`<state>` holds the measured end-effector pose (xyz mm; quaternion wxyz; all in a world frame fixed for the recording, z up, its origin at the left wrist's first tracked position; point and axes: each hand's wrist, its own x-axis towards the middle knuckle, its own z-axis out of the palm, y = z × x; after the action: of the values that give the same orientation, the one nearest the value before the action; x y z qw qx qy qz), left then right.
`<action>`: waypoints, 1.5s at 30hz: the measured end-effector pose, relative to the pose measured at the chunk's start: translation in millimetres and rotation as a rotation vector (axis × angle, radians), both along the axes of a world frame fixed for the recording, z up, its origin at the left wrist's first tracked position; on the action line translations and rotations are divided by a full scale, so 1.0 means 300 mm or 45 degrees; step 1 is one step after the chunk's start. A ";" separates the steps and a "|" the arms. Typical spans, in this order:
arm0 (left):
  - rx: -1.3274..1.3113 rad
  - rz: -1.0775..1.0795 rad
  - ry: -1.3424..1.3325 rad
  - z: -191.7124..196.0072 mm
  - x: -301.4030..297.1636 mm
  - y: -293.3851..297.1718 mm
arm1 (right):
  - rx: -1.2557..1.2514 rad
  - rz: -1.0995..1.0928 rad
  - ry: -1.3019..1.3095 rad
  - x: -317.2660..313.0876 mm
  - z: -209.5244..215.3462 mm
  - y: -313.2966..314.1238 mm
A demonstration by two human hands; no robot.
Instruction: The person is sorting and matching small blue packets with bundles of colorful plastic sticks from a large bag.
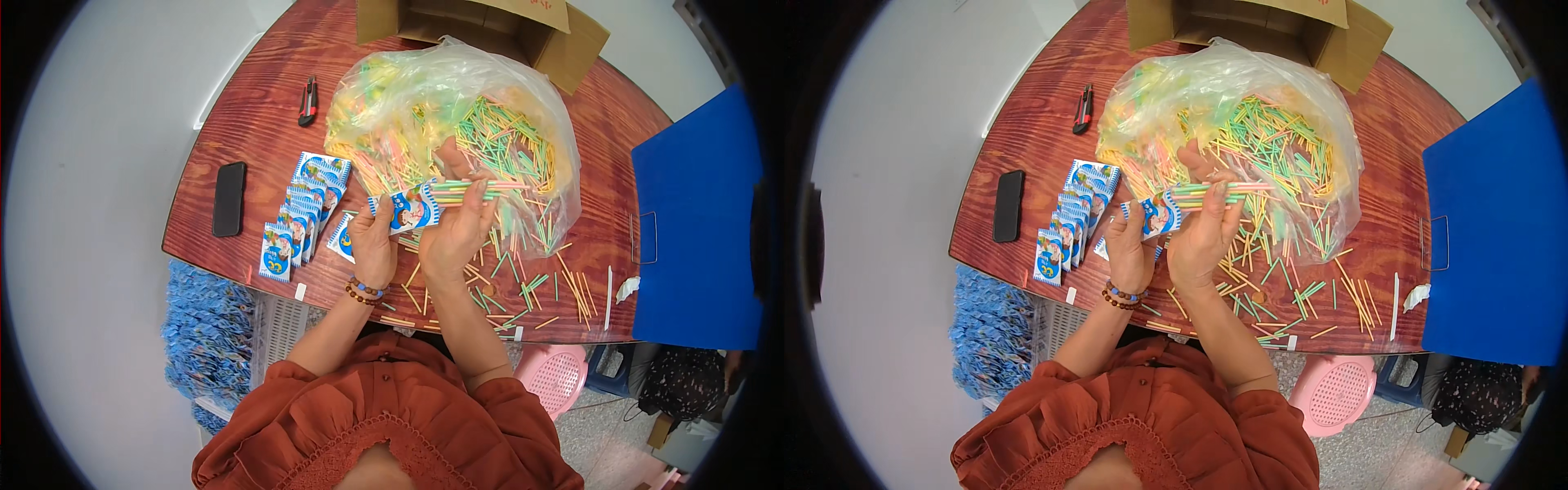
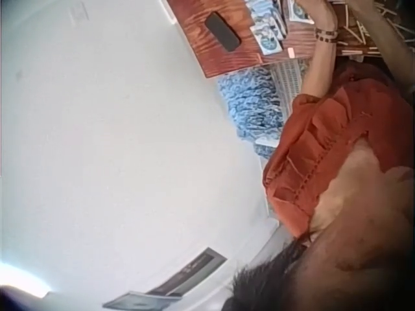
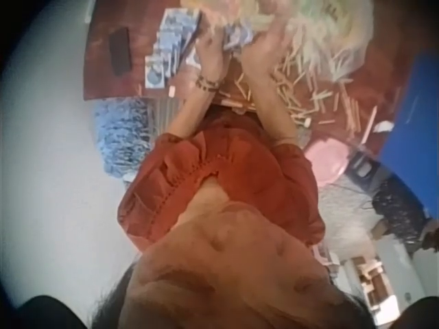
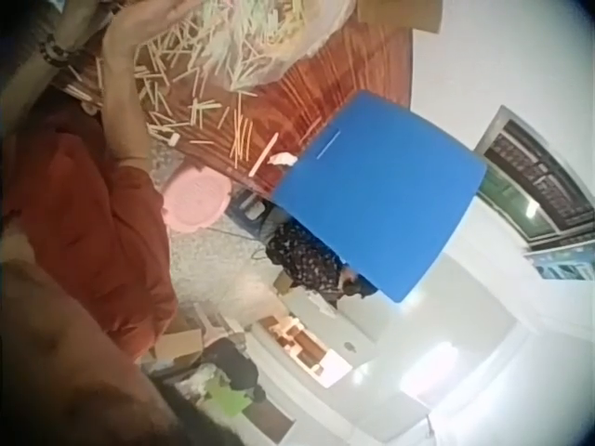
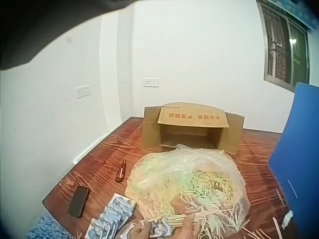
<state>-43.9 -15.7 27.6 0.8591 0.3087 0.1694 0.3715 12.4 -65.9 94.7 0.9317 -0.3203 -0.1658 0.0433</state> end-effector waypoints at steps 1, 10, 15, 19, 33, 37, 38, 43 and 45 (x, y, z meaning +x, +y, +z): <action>0.006 0.016 -0.004 -0.003 0.003 -0.002 | -0.048 -0.049 0.062 -0.011 -0.007 0.006; -0.132 -0.003 -0.133 -0.024 0.024 0.013 | -0.588 0.111 -0.281 -0.007 -0.072 -0.001; -0.241 -0.130 -0.257 0.005 0.039 0.039 | -0.710 0.188 -0.514 0.039 -0.026 -0.001; -0.471 -0.325 -0.558 -0.057 0.034 0.106 | -0.750 0.308 -0.492 0.043 -0.016 0.004; 0.869 0.759 0.819 -0.129 -0.491 0.309 | -1.026 1.005 -0.390 -0.112 -0.145 0.189; 0.681 0.739 0.890 -0.187 -0.639 0.388 | -1.059 1.104 -0.487 -0.228 -0.291 0.307; 0.965 0.643 1.111 -0.211 -0.654 0.400 | -1.238 0.986 -0.640 -0.254 -0.287 0.327; 1.518 0.353 1.557 -0.175 -0.556 0.365 | -1.378 0.836 -0.762 -0.248 -0.313 0.366; 1.514 0.372 1.607 -0.184 -0.537 0.361 | -1.430 0.793 -0.906 -0.219 -0.265 0.347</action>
<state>-205.0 92.5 -27.5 0.2459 0.8280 0.4290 0.2642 -53.4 38.2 15.1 0.4615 -0.6821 -0.4945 0.2778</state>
